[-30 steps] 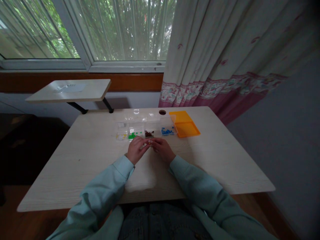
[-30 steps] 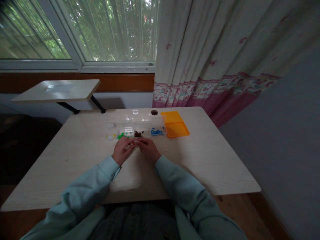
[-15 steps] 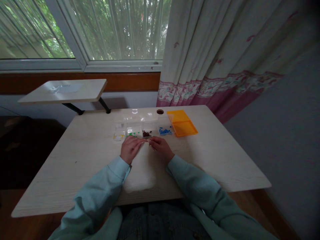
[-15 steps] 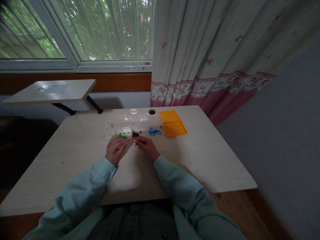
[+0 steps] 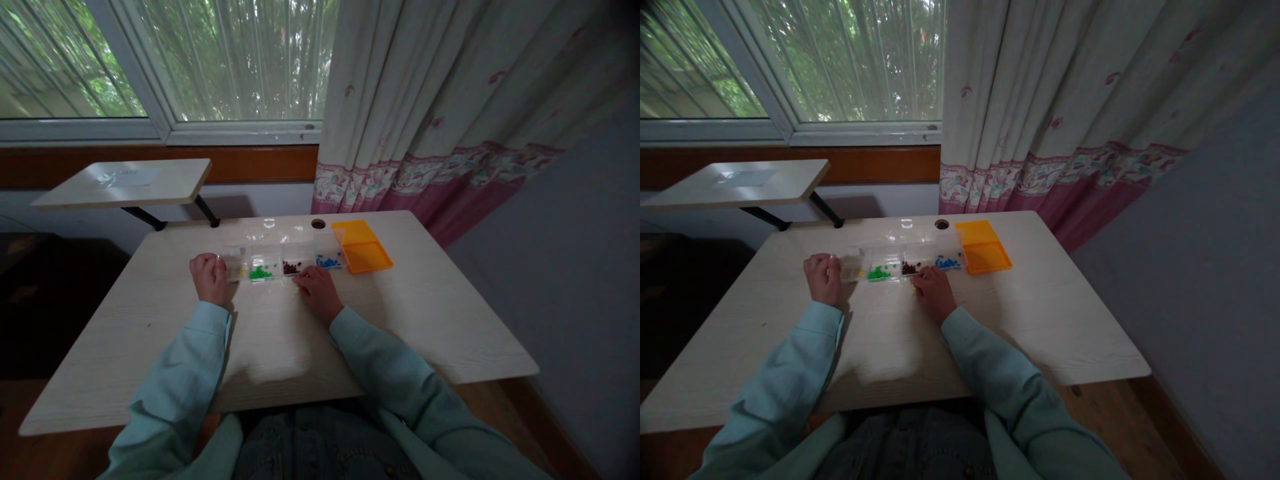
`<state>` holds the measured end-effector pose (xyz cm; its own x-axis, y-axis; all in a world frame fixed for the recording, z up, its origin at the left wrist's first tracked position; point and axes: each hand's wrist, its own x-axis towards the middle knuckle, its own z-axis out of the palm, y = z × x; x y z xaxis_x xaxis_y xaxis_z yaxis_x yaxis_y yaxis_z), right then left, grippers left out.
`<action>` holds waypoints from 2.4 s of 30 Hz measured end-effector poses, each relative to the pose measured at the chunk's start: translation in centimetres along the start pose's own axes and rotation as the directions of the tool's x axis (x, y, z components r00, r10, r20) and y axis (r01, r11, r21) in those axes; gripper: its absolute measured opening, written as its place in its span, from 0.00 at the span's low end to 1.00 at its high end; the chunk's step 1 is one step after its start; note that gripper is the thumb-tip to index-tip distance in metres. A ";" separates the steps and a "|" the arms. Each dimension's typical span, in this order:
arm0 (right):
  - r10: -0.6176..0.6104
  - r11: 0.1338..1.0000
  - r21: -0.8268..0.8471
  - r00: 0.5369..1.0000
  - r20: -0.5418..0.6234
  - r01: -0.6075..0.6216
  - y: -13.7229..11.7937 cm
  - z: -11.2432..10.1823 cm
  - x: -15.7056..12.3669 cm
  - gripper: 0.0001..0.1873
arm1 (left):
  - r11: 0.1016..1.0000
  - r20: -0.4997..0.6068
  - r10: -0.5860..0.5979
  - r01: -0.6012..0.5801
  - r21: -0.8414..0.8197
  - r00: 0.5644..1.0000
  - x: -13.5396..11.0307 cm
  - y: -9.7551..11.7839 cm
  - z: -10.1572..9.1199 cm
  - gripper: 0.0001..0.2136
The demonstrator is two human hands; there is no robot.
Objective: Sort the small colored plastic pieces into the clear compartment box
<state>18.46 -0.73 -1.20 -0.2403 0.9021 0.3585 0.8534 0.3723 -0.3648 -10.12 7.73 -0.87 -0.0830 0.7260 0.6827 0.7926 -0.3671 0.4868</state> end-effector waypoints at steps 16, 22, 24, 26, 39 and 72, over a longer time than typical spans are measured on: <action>0.103 0.993 -0.058 0.995 -0.009 -0.104 0.3 -0.4 -0.1 0.05 | 1.000 0.126 0.018 -0.021 0.019 0.992 0.0 -2.6 1.2 0.08; 0.103 0.994 -0.027 0.994 -0.027 -0.103 0.6 0.0 0.0 0.08 | 0.999 0.127 0.040 -0.042 0.011 0.991 -0.1 -2.2 1.0 0.07; 0.111 0.994 -0.008 0.993 -0.038 -0.112 0.7 0.2 0.0 0.11 | 0.999 0.142 0.036 -0.038 0.007 0.989 -0.1 -2.1 1.0 0.08; 0.105 0.994 0.000 0.994 -0.040 -0.105 0.8 0.2 -0.1 0.11 | 0.999 0.149 0.033 -0.033 -0.002 0.988 -0.1 -2.0 1.0 0.09; 0.164 0.974 0.170 0.983 -0.087 -0.148 1.1 -0.1 0.2 0.06 | 0.999 0.114 0.003 0.003 -0.046 0.993 0.0 -0.1 0.1 0.16; 0.070 0.845 0.525 0.951 -0.301 0.104 -1.5 -0.3 -0.2 0.07 | 0.837 0.362 0.330 -0.092 -0.540 0.872 -4.1 8.8 2.2 0.15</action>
<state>17.35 -1.57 -0.50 -0.0297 0.8179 0.5745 0.4534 0.5233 -0.7215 -1.45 2.75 -0.56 0.4078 0.7228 0.5580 0.3451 -0.6878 0.6387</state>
